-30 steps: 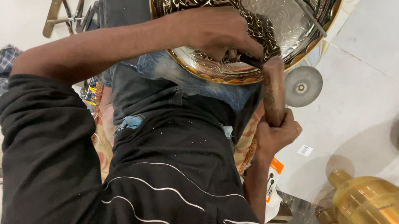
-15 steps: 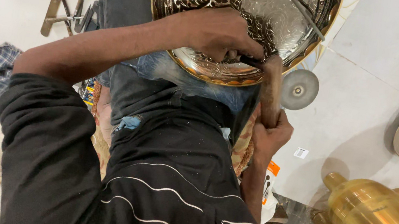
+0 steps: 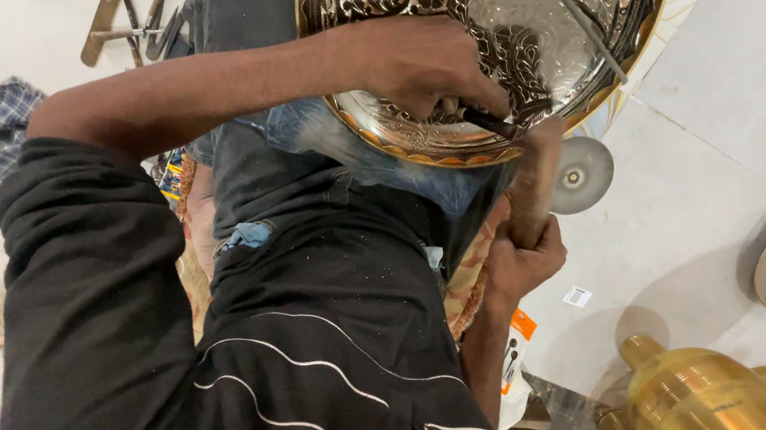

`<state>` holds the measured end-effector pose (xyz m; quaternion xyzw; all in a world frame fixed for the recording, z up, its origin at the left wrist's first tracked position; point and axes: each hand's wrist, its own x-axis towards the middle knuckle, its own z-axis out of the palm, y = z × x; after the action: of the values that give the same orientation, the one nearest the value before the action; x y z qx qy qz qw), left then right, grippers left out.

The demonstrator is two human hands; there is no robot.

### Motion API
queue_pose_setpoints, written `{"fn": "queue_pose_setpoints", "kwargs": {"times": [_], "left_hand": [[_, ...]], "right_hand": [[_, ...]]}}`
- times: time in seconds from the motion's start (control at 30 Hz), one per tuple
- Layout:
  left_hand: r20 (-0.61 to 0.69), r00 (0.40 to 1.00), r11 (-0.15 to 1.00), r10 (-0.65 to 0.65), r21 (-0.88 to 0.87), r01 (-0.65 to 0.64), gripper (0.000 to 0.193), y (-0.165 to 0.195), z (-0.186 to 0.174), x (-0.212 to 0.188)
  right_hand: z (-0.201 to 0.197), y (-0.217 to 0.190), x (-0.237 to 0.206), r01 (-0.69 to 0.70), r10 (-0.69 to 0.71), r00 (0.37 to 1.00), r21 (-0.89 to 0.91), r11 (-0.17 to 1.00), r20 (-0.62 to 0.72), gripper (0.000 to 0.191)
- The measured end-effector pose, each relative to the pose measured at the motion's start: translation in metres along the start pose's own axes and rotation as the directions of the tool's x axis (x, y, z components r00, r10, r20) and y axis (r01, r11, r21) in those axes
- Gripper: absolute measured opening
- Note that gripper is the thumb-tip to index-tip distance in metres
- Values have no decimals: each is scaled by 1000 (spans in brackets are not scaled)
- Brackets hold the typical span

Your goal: The person holds a metal plate on their lap and uses a chisel and wooden mallet to engrave intricate patterns into the surface. They repeatedly strike the chisel to deepen and refine the design across the plate.

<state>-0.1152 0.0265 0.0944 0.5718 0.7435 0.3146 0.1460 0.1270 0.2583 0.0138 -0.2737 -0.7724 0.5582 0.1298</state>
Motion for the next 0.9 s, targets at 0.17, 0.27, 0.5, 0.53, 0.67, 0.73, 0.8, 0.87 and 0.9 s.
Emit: {"fn": "queue_pose_setpoints", "kwargs": {"times": [0.17,0.27,0.5,0.53,0.67,0.73,0.8,0.87,0.9], "left_hand": [[7,1000,999,0,-53,0,66,0,-2,0],[2,1000,1000,25,5,-25,66,2,-3,1],[-7,999,999,33,8,-33,54,2,-1,-3],[-22,999,999,39,-4,-39,53,1,-1,-4],[7,1000,997,12,-82,-12,59,1,1,-4],[2,999,998,34,-58,-34,57,0,1,-3],[38,999,999,-18,37,17,60,0,1,-3],[31,1000,998,-6,67,4,61,0,1,-2],[10,1000,998,21,54,-22,59,0,0,-3]], "right_hand": [[-2,-4,1,-20,18,1000,-171,985,-13,15],[-6,-11,2,3,-3,1000,-213,977,2,16],[3,-22,-3,-32,35,998,66,997,-48,13],[2,-23,-3,-53,77,993,253,966,-85,16],[0,-23,-1,32,-23,998,-168,985,55,14],[-1,-24,0,20,-20,1000,22,1000,-13,14],[-2,-26,0,30,-7,994,-198,980,112,12],[-2,-27,-1,-14,30,995,-160,987,98,13],[-2,-27,-2,-63,63,997,-1,998,39,14]]}}
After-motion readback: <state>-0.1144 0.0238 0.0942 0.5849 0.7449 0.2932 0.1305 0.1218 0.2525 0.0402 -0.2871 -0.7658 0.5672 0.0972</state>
